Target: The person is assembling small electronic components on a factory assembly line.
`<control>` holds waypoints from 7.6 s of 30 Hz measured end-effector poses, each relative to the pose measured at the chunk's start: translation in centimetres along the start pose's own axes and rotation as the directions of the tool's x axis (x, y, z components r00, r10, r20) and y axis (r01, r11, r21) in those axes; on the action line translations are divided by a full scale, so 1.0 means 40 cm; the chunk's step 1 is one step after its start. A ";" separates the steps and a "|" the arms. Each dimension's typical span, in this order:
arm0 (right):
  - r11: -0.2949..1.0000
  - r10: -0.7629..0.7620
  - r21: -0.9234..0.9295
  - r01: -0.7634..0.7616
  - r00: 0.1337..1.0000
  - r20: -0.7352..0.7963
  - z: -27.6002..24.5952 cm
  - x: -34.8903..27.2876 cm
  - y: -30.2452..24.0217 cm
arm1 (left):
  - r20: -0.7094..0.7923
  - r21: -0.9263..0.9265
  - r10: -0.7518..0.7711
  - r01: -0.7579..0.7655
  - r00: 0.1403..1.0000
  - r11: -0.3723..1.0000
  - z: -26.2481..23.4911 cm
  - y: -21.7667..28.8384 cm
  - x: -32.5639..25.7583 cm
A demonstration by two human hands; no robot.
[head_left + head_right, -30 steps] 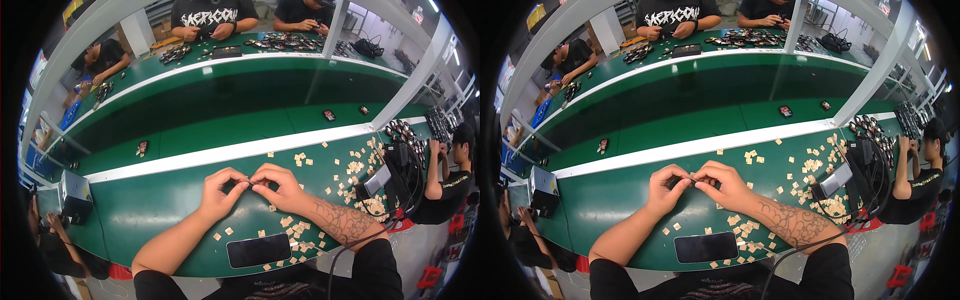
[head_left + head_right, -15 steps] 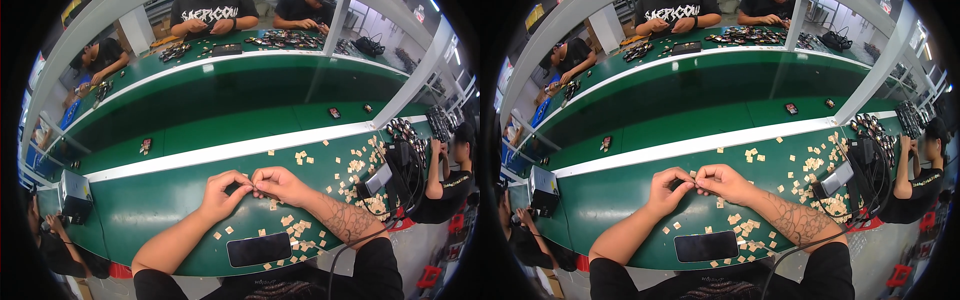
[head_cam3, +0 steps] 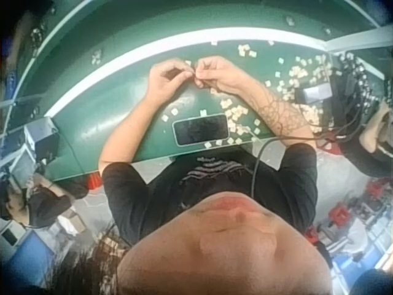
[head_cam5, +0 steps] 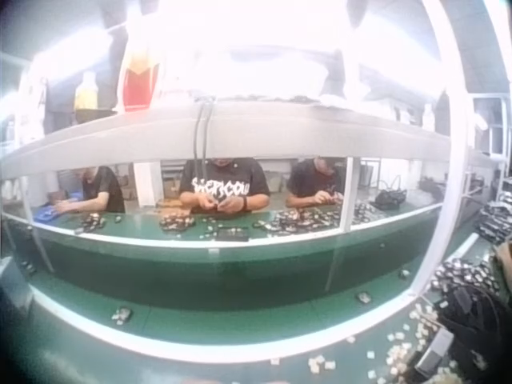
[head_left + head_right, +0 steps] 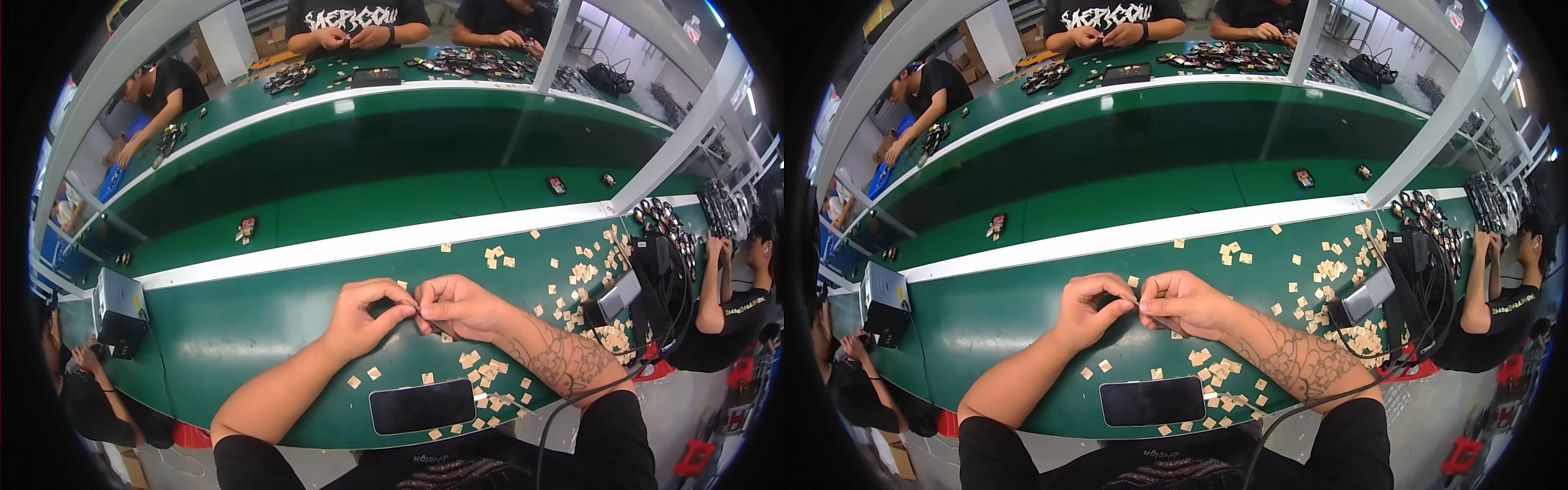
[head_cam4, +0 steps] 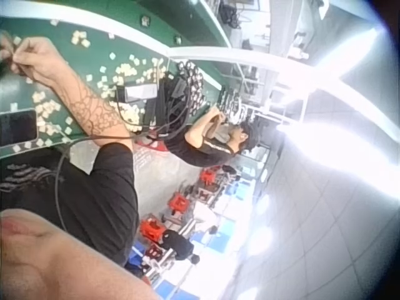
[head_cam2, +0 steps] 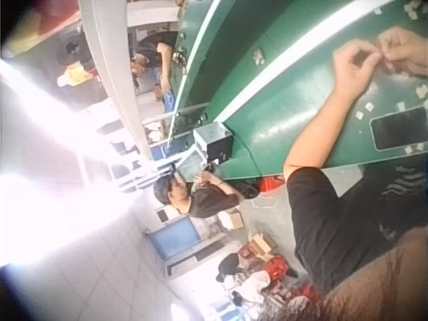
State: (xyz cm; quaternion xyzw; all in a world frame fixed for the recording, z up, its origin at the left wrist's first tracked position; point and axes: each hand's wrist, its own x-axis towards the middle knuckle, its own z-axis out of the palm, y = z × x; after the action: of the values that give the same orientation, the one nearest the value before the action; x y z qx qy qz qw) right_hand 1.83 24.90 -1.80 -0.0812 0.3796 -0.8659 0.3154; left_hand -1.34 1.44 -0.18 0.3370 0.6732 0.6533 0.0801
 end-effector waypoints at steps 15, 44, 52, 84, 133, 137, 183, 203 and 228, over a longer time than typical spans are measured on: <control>1.000 0.020 -0.013 -0.019 0.999 0.037 0.004 -0.002 0.001 | 0.016 -0.062 0.015 -0.014 1.000 0.998 -0.005 -0.004 -0.001; 0.957 -0.113 -0.274 0.096 0.993 -0.044 0.035 -0.007 -0.009 | 0.016 -0.234 -0.025 0.028 1.000 0.972 -0.001 -0.008 -0.009; 0.935 -0.164 -0.332 0.127 0.983 -0.087 0.000 -0.012 0.006 | -0.005 -0.235 -0.036 0.034 0.999 0.971 0.007 -0.015 -0.012; 0.610 -0.590 -0.737 0.291 0.788 -0.177 0.016 0.009 0.008 | -0.141 0.706 0.047 0.067 0.989 0.705 -0.109 -0.026 0.066; -0.387 -0.381 -0.921 -0.037 0.917 0.123 0.101 -0.037 -0.061 | 0.159 0.668 -0.019 -0.093 0.987 0.738 -0.036 0.007 -0.019; -0.544 -0.373 -0.838 -0.040 0.906 0.199 0.111 -0.035 -0.053 | 0.162 0.643 -0.059 -0.060 0.985 0.764 -0.023 0.000 -0.020; 0.213 -0.339 -0.975 0.066 0.941 -0.011 0.056 -0.009 -0.070 | 0.270 0.621 0.107 -0.258 0.957 0.740 -0.032 0.005 -0.025; -0.032 -0.363 -0.999 0.036 0.931 0.045 0.082 -0.009 -0.049 | 0.314 0.703 0.103 -0.304 0.944 0.643 -0.023 0.006 -0.031; 0.127 -0.351 -0.988 -0.091 0.927 -0.131 0.084 -0.005 -0.052 | 0.205 0.588 0.032 -0.149 0.978 0.795 -0.032 0.022 -0.028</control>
State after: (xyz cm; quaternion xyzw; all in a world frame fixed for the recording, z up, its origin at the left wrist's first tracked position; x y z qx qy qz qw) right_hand 2.28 24.05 2.03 -0.1534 0.8906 -0.4266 0.0365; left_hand -0.86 -0.31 0.44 0.4360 0.8178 0.3756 0.0000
